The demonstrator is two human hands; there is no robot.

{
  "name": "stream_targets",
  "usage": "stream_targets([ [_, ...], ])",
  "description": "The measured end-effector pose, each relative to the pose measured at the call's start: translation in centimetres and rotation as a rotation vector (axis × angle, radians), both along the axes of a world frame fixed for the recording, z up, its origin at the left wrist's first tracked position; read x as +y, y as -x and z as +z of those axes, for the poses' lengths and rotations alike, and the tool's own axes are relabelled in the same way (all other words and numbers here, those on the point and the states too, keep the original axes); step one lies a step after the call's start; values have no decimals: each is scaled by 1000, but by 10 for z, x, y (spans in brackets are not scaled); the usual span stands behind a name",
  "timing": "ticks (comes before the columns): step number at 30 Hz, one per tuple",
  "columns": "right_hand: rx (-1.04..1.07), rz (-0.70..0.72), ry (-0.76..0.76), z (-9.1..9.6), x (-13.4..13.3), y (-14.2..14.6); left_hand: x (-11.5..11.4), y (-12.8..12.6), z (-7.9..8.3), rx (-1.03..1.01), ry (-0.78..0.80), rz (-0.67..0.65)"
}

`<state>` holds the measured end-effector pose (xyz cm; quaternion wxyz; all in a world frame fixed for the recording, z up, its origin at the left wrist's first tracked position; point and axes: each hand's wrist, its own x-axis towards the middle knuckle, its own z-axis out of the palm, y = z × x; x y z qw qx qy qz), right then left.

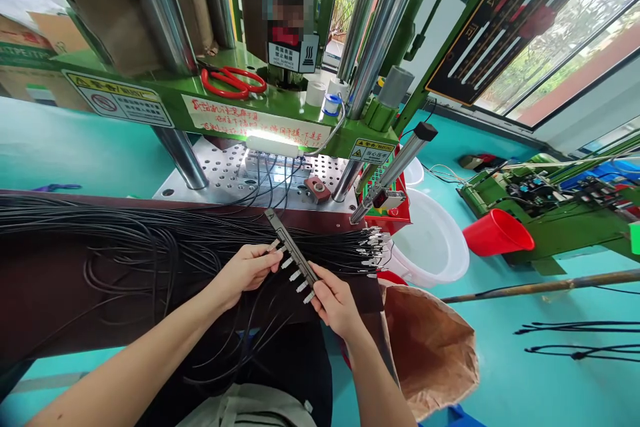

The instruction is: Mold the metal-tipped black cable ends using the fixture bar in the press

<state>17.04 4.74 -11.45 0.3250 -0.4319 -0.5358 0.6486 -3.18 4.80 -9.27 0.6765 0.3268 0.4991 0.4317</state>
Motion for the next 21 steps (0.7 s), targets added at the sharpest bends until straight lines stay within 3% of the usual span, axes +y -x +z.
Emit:
stream_targets([
  [7,-6,-61,69,0,-3,6,1,-4,0,151,-115,58],
  [10,-14,-124,100,3,-4,6,1,1,2,173,-211,153],
  [12,-9,-138,70,3,-3,5,2,4,5,155,-191,192],
  [16,-1,-83,14,3,0,3,2,6,7,154,-164,104],
  [21,-40,-54,20,5,0,3,2,4,6,169,-188,109],
])
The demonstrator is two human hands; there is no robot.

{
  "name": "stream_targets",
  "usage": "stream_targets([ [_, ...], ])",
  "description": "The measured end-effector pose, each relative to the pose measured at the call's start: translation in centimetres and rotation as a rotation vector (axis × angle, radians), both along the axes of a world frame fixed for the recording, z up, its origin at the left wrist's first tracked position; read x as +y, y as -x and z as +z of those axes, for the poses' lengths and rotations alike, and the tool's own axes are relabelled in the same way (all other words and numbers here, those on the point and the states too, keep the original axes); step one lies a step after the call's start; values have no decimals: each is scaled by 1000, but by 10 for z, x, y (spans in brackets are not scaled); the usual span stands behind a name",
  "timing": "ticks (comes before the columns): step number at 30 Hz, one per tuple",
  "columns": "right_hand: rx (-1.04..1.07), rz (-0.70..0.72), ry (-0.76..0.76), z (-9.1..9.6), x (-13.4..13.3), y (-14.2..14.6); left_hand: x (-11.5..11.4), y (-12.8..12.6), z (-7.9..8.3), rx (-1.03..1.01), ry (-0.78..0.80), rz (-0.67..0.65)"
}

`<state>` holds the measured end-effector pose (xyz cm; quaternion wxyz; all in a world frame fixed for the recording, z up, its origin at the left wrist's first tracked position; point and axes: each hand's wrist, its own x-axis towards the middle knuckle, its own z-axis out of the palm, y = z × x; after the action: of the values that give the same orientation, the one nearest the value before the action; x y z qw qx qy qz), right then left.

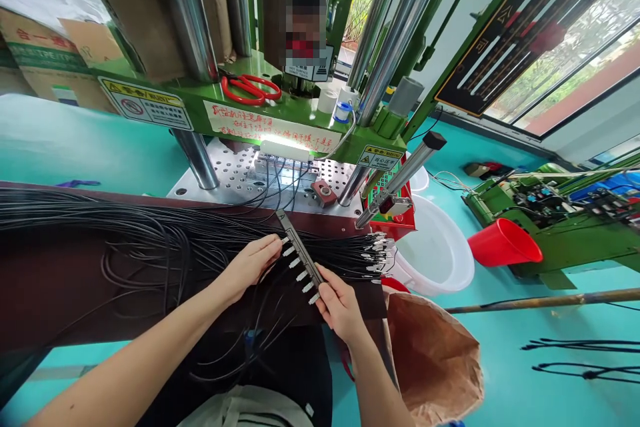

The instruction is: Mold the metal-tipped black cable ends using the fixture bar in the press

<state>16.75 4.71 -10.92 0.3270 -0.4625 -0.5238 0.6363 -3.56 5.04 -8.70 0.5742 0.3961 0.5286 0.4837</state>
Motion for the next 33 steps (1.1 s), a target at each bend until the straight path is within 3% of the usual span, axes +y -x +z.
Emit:
stream_targets([
  [3,-10,14,-10,-3,1,-1,0,1,0,33,10,-1],
  [13,-18,35,-6,-3,-1,5,13,0,-13,311,-188,70],
  [18,-19,-67,49,12,17,7,39,2,3,549,-211,-61],
  [23,-44,-151,10,17,49,1,60,27,21,917,-338,40],
  [25,-148,-111,10,17,55,-5,67,46,19,1046,-295,56],
  [28,-459,66,-53,23,56,-12,80,73,8,1202,-96,113],
  [30,-776,173,-238,35,58,-13,89,81,-1,1268,39,128],
  [33,-1139,206,-639,59,75,-2,96,76,-13,1313,118,98],
])
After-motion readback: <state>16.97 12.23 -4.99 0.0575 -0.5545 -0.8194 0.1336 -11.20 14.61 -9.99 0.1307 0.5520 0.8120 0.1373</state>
